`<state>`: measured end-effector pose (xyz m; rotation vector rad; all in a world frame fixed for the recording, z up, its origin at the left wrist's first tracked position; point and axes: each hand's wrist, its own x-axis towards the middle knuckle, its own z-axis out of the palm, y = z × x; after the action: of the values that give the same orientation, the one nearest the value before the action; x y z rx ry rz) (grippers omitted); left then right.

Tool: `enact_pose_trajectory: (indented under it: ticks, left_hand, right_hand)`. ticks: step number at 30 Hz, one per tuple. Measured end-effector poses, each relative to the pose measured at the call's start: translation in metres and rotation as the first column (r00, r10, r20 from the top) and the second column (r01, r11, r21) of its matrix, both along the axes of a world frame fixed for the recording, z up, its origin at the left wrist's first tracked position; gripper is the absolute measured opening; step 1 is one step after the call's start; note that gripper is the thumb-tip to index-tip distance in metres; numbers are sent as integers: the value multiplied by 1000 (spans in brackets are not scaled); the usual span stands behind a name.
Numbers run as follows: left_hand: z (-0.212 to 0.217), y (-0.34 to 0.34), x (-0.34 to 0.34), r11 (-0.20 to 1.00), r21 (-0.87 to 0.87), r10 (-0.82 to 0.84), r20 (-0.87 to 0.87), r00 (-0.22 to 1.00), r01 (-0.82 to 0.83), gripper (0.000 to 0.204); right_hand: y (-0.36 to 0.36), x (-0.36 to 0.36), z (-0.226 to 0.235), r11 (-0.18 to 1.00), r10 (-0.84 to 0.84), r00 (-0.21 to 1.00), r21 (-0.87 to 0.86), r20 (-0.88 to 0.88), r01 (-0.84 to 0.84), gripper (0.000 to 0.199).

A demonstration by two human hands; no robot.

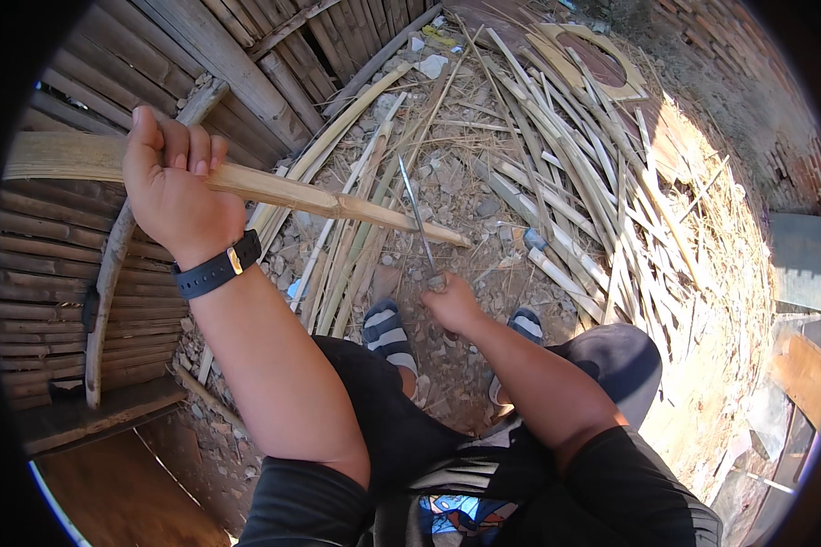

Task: The person sits on the ground and uses a knife to shave and split a piece of bamboo. They hold the bamboo with one hand and use the knife to remove strips of material, occasionally adjusting the bamboo's position.

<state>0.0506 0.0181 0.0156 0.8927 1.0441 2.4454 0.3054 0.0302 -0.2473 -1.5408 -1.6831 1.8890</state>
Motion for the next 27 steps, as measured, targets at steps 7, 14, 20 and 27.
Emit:
enact_pose_trajectory:
  ticks: [7, 14, 20, 27]
  left_hand:
    - [-1, 0, 2, 995, 36, -88, -48, 995, 90, 32]
    - [-8, -11, -20, 997, 23, -75, 48, 996, 74, 35]
    - [-6, -7, -14, 996, 27, -87, 15, 996, 86, 34]
    - [-7, -11, -13, 999, 1, -36, 29, 999, 36, 37]
  right_hand:
    - [-11, -19, 49, 950, 157, 975, 293, -155, -107, 48]
    - [-5, -7, 31, 991, 126, 991, 48, -53, -124, 52]
    - [-18, -25, 19, 905, 159, 981, 414, -114, -99, 52]
    - [6, 6, 3, 998, 9, 996, -59, 91, -3, 49]
